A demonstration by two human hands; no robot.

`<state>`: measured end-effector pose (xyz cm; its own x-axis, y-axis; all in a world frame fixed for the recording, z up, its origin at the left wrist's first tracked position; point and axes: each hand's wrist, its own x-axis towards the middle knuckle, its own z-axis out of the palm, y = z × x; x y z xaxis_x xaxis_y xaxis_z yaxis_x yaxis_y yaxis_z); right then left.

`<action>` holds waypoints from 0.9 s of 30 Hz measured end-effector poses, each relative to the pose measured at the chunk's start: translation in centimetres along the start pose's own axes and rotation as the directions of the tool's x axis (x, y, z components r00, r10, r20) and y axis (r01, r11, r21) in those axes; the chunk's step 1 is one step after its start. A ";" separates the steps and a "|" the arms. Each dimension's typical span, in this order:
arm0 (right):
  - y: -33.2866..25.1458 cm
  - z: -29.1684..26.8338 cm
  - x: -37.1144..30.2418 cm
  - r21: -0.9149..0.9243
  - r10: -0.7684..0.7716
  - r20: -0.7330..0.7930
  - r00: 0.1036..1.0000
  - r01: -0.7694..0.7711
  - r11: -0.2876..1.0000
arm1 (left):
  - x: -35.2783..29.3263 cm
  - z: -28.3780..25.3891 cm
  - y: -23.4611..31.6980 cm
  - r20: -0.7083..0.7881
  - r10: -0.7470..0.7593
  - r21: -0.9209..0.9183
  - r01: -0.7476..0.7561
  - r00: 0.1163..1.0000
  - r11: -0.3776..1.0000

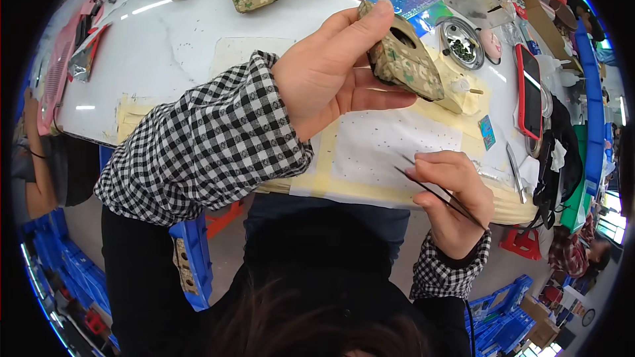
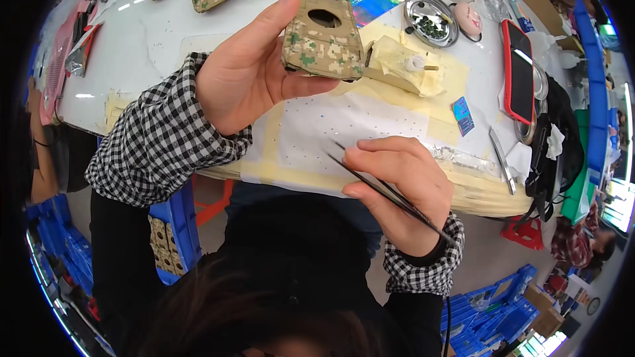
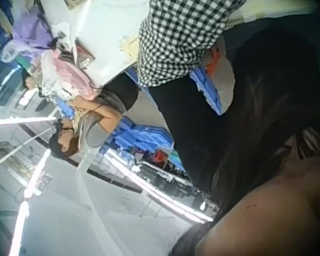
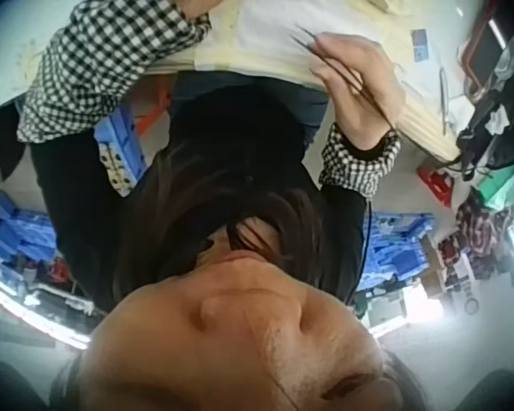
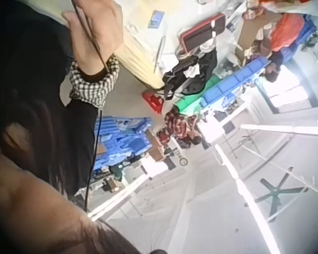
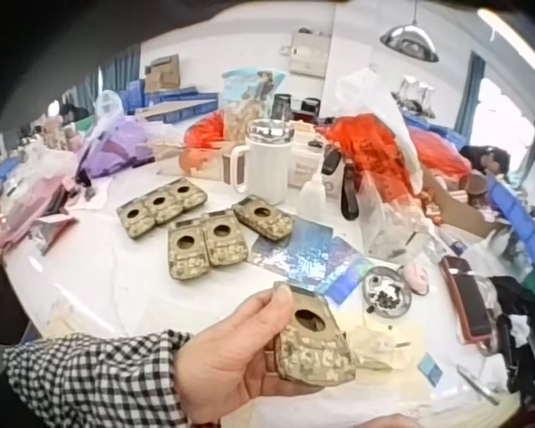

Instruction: Applying detail paint to camouflage toy tank hulls at a factory workbench.

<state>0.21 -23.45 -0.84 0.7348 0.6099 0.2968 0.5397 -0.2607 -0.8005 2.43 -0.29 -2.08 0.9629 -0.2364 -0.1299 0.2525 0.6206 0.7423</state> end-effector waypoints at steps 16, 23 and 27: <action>0.5 3.2 0.7 0.041 -0.064 0.033 0.997 0.063 0.997 | -0.6 0.0 0.0 0.002 0.065 -0.017 -0.065 0.998 0.998; 0.5 3.3 0.7 0.045 -0.034 0.041 0.999 0.032 0.998 | -0.7 0.1 0.0 0.007 0.085 -0.014 -0.085 0.996 0.996; 0.5 3.3 0.7 0.042 -0.029 0.042 0.999 0.027 0.999 | -0.2 0.2 0.1 0.012 0.098 -0.016 -0.098 0.995 0.995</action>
<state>-0.35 -20.71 -2.76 0.7014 0.6477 0.2977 0.5415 -0.2125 -0.8134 2.20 -0.33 -1.85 0.9819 -0.1831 -0.0486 0.1584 0.6530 0.7406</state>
